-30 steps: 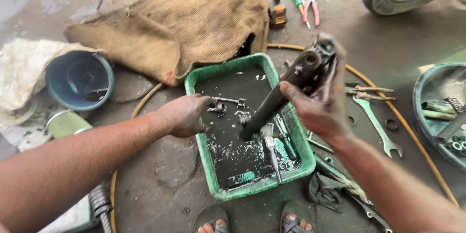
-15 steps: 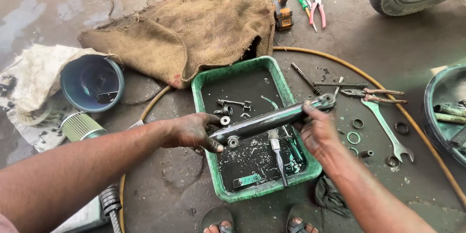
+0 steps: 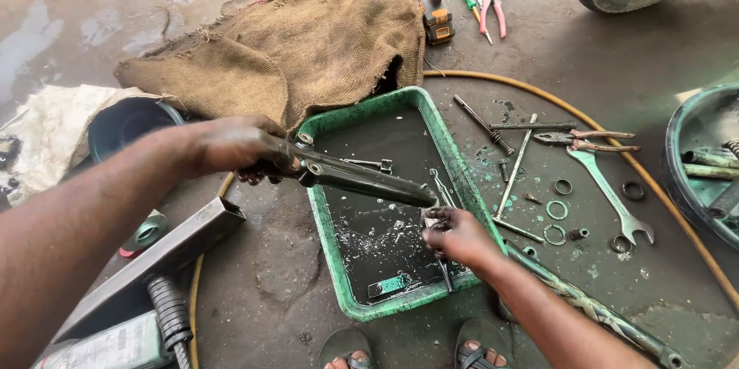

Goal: Cleaning a motorcycle front fork suspension component with a brush and solvent.

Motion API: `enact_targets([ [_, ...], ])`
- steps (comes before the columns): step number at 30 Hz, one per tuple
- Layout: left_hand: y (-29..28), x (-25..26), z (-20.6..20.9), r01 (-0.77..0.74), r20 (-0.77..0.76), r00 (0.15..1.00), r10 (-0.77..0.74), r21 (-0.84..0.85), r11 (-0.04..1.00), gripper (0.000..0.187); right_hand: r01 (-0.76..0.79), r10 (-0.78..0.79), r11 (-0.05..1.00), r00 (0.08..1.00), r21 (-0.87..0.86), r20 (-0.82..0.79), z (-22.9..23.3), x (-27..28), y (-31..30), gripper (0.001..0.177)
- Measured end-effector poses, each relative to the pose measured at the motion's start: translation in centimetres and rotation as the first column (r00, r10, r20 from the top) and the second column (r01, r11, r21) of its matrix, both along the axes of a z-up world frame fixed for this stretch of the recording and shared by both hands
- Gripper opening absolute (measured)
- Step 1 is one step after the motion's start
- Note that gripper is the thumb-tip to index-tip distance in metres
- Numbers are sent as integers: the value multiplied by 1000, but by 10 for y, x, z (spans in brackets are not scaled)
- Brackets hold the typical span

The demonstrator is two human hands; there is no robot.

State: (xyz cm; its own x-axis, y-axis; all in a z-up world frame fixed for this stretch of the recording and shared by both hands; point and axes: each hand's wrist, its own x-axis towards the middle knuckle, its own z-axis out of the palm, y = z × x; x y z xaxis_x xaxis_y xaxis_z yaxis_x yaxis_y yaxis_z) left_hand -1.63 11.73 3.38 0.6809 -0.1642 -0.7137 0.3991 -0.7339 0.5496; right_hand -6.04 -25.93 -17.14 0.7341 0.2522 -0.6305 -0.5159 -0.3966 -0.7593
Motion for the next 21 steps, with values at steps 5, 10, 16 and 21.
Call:
enact_targets([
  [5,-26,-5,28,47,14,999,-51,228,973,37,-472,709,625,676,-622,199,19,-16,-2,65],
  [10,-27,-11,3,127,-50,992,-117,268,955,36,-605,886,386,454,-696,97,21,-7,-3,55],
  [16,-19,-12,0,93,-65,995,-78,263,960,35,-508,752,642,562,-574,344,4,7,-6,21],
  [21,-20,-15,8,12,-80,997,15,330,944,46,-420,565,822,690,-385,452,19,14,-4,19],
])
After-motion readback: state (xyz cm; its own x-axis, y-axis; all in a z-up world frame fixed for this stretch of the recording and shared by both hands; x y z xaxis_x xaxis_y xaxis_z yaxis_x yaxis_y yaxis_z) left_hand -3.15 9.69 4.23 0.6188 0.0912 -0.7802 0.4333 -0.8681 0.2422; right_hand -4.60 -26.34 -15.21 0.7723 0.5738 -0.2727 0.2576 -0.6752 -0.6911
